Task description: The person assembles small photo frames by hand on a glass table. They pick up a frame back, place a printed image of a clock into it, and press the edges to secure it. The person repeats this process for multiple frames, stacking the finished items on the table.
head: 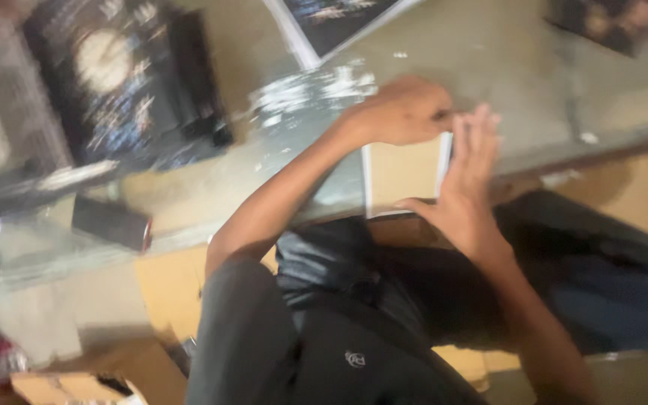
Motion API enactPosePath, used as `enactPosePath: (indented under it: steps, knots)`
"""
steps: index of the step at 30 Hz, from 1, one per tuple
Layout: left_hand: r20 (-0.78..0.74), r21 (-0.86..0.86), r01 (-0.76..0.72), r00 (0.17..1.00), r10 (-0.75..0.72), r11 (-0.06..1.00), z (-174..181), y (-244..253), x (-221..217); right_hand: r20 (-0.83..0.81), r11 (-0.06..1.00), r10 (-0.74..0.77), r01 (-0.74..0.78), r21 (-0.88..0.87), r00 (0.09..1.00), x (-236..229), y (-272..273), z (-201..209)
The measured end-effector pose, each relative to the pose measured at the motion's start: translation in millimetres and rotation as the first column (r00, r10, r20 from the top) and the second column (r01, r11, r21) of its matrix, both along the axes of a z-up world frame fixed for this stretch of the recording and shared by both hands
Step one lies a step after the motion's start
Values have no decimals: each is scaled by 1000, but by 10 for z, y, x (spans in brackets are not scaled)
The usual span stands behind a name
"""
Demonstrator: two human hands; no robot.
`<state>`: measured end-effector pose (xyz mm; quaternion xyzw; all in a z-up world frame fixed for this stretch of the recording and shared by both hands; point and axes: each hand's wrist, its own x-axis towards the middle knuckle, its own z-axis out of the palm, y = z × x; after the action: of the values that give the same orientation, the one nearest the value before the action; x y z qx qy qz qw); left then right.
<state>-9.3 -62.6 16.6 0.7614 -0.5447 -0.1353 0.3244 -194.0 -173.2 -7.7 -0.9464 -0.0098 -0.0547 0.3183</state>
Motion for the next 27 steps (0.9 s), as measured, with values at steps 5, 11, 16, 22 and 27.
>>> enactPosePath:
  steps: [5,11,16,22,27]
  knots:
    - [-93,-168,-418,908,408,893,837,752,-89,320,984,-126,77,160,939,-204,-135,50]
    - [-482,-377,-911,348,804,168,1749,2211,-533,333,918,-284,154,366,899,-126,-154,205]
    - [683,-90,-988,29,730,123,1771,2687,-730,355,926,-169,24,377,919,124,28,252]
    - [713,19,-813,419,563,582,1575,2367,-592,197,922,-166,81,378,966,271,208,418]
    - [791,70,-956,228,568,287,1498,2143,-483,270,914,-119,0,405,955,319,153,519]
